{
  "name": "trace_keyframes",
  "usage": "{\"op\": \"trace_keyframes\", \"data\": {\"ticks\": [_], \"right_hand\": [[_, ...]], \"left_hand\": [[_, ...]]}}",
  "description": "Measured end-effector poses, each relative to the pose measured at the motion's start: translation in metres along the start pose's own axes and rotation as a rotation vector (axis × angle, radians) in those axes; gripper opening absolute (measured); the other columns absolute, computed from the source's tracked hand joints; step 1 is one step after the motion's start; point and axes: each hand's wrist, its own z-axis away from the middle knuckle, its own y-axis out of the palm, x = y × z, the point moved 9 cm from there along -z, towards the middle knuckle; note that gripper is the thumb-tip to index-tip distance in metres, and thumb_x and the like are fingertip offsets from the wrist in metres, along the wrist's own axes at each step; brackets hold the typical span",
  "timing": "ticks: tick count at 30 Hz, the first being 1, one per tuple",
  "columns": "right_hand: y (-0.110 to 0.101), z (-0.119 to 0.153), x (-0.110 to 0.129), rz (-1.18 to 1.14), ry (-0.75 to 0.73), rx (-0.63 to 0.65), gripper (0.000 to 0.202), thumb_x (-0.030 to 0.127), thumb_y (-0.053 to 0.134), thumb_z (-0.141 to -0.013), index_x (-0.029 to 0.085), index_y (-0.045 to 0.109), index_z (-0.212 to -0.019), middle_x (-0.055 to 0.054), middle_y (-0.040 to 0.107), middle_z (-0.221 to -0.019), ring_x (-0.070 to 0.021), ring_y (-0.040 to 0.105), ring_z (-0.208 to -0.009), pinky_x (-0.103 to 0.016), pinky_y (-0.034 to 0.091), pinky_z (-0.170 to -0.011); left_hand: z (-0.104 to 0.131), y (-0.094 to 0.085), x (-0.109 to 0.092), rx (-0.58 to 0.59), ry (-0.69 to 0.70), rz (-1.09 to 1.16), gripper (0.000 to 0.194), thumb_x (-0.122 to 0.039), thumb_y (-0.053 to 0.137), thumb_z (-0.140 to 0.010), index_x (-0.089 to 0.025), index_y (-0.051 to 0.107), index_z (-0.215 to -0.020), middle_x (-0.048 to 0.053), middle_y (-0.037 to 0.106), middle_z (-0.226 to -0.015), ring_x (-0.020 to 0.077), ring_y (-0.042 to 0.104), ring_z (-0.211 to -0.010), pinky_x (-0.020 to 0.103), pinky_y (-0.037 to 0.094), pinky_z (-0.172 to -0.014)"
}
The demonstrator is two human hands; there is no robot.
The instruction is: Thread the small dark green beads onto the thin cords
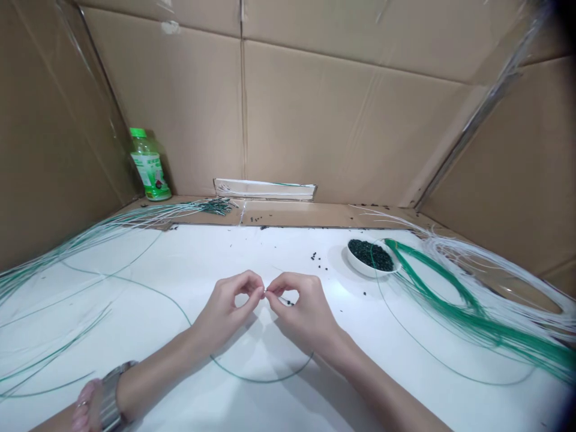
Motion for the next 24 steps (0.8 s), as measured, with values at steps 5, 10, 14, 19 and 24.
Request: {"op": "trace_keyframes", "data": {"ticks": [5,10,14,19,24], "right_hand": [[-0.005,-0.004,-0.008,0.046,0.044,-0.041,0.007,0.012,0.056,-0.068,0.018,0.06,-0.065,0.001,0.062,-0.063,-0.0118,0.057,-0.061,-0.026,0.048,-0.068],[-0.005,-0.006,-0.01,0.023,0.044,-0.009,0.006,0.015,0.058,-0.071,0.018,0.063,-0.071,0.0,0.066,-0.07,-0.0139,0.06,-0.068,-0.028,0.047,-0.069],[0.0,-0.005,-0.003,-0.048,-0.002,0.026,0.014,0.015,0.054,-0.079,0.018,0.066,-0.072,-0.001,0.069,-0.072,-0.0118,0.061,-0.068,-0.024,0.047,-0.069],[0.0,-0.007,-0.008,-0.123,-0.007,-0.018,0.015,0.016,0.054,-0.08,0.017,0.067,-0.073,-0.001,0.068,-0.071,-0.0113,0.061,-0.067,-0.023,0.048,-0.069],[-0.002,-0.012,-0.017,-0.191,0.001,-0.066,0.011,0.018,0.057,-0.075,0.018,0.067,-0.07,-0.001,0.068,-0.068,-0.0117,0.059,-0.065,-0.024,0.048,-0.069]], "left_hand": [[0.0,-0.003,0.004,-0.011,-0.065,0.006,0.016,-0.03,0.041,-0.09,-0.019,0.045,-0.078,0.001,0.059,-0.069,0.0136,0.057,-0.068,0.024,0.043,-0.064],[0.0,-0.001,0.001,0.003,-0.055,0.014,0.017,-0.03,0.04,-0.09,-0.019,0.045,-0.079,-0.001,0.057,-0.067,0.0124,0.055,-0.065,0.024,0.043,-0.065],[0.0,0.0,-0.001,0.011,-0.06,0.026,0.018,-0.031,0.044,-0.09,-0.018,0.051,-0.079,-0.001,0.057,-0.065,0.0126,0.055,-0.065,0.024,0.043,-0.065],[-0.003,-0.002,0.006,-0.036,-0.073,0.127,0.019,-0.032,0.052,-0.086,-0.016,0.056,-0.075,0.001,0.06,-0.064,0.013,0.057,-0.064,0.023,0.044,-0.065],[-0.011,-0.004,0.016,-0.007,-0.095,0.222,0.021,-0.037,0.06,-0.079,-0.016,0.058,-0.08,0.001,0.063,-0.061,0.0144,0.059,-0.061,0.024,0.047,-0.064]]}}
